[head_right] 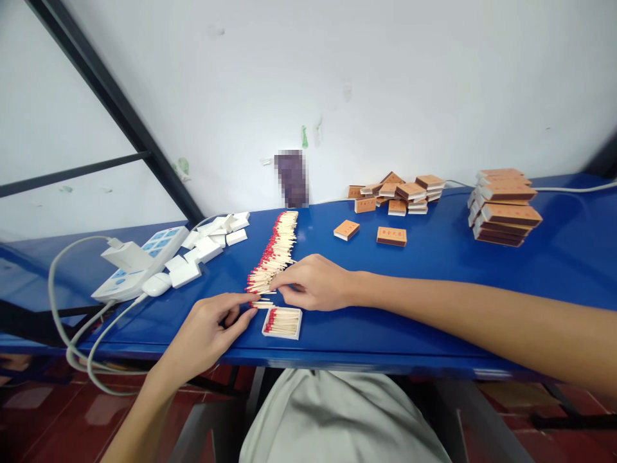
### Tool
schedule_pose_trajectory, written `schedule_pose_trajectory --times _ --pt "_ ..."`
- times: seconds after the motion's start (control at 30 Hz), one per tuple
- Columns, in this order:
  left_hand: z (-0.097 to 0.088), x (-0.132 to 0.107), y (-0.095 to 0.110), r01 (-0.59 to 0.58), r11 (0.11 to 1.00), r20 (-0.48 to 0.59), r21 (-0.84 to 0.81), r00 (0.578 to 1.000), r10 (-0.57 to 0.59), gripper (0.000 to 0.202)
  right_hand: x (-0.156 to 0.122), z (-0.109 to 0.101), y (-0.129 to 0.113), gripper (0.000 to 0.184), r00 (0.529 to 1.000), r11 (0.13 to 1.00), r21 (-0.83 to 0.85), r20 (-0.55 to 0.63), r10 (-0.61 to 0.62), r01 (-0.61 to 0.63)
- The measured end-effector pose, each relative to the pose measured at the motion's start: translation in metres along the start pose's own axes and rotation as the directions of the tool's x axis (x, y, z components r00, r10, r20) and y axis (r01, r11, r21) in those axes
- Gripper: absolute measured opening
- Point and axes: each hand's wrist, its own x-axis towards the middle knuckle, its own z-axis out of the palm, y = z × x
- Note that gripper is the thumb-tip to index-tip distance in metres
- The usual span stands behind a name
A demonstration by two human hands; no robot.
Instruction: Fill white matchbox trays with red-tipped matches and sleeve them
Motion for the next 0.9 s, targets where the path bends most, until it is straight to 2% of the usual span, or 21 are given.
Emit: schedule_pose_trajectory --times 0.07,0.2,0.37,0.7,0.9 --pt "-0.0001 -0.0002 0.0002 0.002 1.000 0.002 -0.003 1.000 -0.002 0.024 0.0001 -0.0002 -0.0006 0.029 1.000 1.000 -0.009 0.010 0.006 -0.006" --pt "-0.0014 -0.0001 0.0021 0.002 1.000 0.009 -0.021 1.000 -0.002 0.024 0.0024 -0.0033 -0.0041 0.030 0.992 0.999 -0.008 0.116 0.053 -0.052" --pt "-0.0021 0.0005 0.0027 -0.012 0.999 0.000 -0.038 1.000 0.012 0.022 0.0052 -0.0055 -0.0053 0.033 0.978 0.998 -0.035 0.203 0.050 -0.044" --pt "-0.0008 -0.0005 0.0007 -0.081 0.995 -0.060 -0.056 0.995 0.077 0.019 0.0055 -0.0047 -0.0040 0.032 0.976 0.998 -0.035 0.211 0.054 -0.048" --pt "-0.0016 -0.0013 0.0000 -0.094 0.994 -0.039 -0.063 0.995 0.092 0.019 0.0059 -0.0058 -0.0053 0.032 0.975 0.998 -0.039 0.215 0.058 -0.050"
